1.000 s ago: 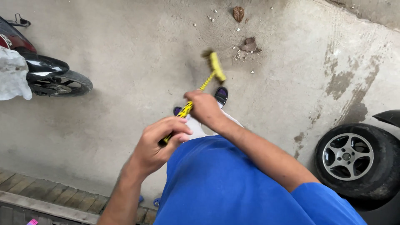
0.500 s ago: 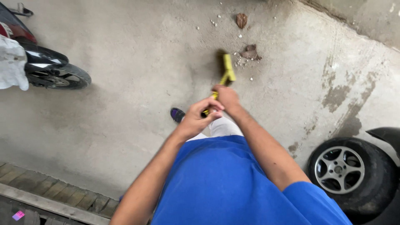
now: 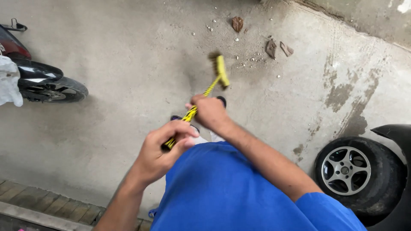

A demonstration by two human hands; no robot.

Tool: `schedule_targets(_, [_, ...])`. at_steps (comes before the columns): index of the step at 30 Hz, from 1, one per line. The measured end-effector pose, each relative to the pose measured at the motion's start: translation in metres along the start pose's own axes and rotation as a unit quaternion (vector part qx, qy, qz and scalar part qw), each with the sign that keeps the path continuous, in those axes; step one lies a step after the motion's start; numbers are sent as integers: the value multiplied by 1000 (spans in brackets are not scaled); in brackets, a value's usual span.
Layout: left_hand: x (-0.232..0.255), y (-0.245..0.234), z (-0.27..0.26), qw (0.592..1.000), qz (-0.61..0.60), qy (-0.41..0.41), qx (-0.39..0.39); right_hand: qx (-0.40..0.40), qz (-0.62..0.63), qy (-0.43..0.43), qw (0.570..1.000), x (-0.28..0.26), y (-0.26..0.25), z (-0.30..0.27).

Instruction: Sweeping debris from the floor with a small broom.

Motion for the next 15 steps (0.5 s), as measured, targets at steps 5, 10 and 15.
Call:
schedule_targets(5, [-25, -4, -7, 997, 58, 53, 18, -40, -20, -112, 993, -21, 56, 16])
schedule_targets(10, [-76, 27, 27, 996, 63, 63, 21, -26, -31, -89, 995, 54, 88, 30])
schedule_targets(15, [-115, 101, 83, 996, 1, 76, -35, -41, -41, 99, 993, 189, 50, 22])
Point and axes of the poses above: each hand's wrist, its own z-axis towards the middle knuckle, its own y-axis out of the palm, x = y × z, the point moved 9 cm from there along z, towards the middle knuckle, and after that the axes turned 2 degrees about z, right-handed, at the moved point
